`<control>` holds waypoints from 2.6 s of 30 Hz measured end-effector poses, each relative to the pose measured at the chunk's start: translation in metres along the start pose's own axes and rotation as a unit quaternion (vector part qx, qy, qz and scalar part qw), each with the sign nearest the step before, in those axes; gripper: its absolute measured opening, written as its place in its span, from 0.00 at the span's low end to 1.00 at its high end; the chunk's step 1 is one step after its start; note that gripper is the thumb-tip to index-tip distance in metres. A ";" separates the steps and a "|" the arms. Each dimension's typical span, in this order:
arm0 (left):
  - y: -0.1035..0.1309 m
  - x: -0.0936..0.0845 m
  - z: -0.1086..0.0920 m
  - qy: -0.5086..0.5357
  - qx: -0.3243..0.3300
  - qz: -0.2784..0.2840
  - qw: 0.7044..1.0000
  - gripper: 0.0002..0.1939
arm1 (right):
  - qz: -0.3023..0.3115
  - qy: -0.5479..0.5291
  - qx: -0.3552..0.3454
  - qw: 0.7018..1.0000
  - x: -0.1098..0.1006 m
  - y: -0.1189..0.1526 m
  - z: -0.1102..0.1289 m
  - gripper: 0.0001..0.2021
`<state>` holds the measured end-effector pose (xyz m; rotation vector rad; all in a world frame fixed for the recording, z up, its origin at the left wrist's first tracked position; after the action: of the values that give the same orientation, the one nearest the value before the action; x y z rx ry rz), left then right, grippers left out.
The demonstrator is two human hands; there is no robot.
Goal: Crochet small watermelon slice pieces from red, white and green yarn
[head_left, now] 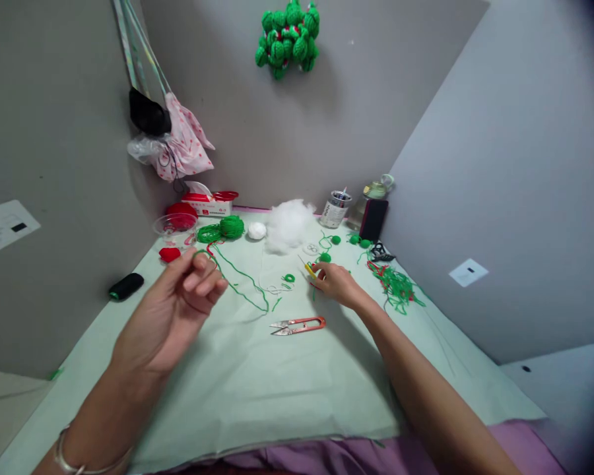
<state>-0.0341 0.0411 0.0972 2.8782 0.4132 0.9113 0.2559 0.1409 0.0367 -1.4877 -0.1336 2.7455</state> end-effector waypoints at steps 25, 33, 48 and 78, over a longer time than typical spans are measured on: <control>0.031 0.012 0.085 -0.200 0.009 0.085 0.976 0.16 | -0.090 -0.135 -0.064 0.985 -0.051 0.096 0.043 0.16; 0.044 0.025 0.088 -0.261 0.033 0.133 0.956 0.16 | 0.026 -0.366 0.008 0.930 -0.004 0.136 0.074 0.13; 0.046 0.003 0.080 -0.199 0.054 0.040 0.978 0.18 | 0.007 -0.428 0.090 0.899 0.013 0.138 0.050 0.13; 0.048 0.020 0.105 -0.119 -0.043 0.085 0.988 0.05 | -0.183 -0.489 0.010 0.852 -0.010 0.164 0.043 0.23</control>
<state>0.0535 -0.0001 0.0306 2.9267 0.1040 0.5762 0.2300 -0.0260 0.0548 0.0922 -0.3417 2.8149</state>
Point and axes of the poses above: each hand's wrist, its own y-axis away from the middle knuckle, its own x-axis out of the palm, z = x × y, the point moved 8 cm from there along -y, towards the middle knuckle, and after that the axes turned 11 degrees about -z, right-handed, at the moved point
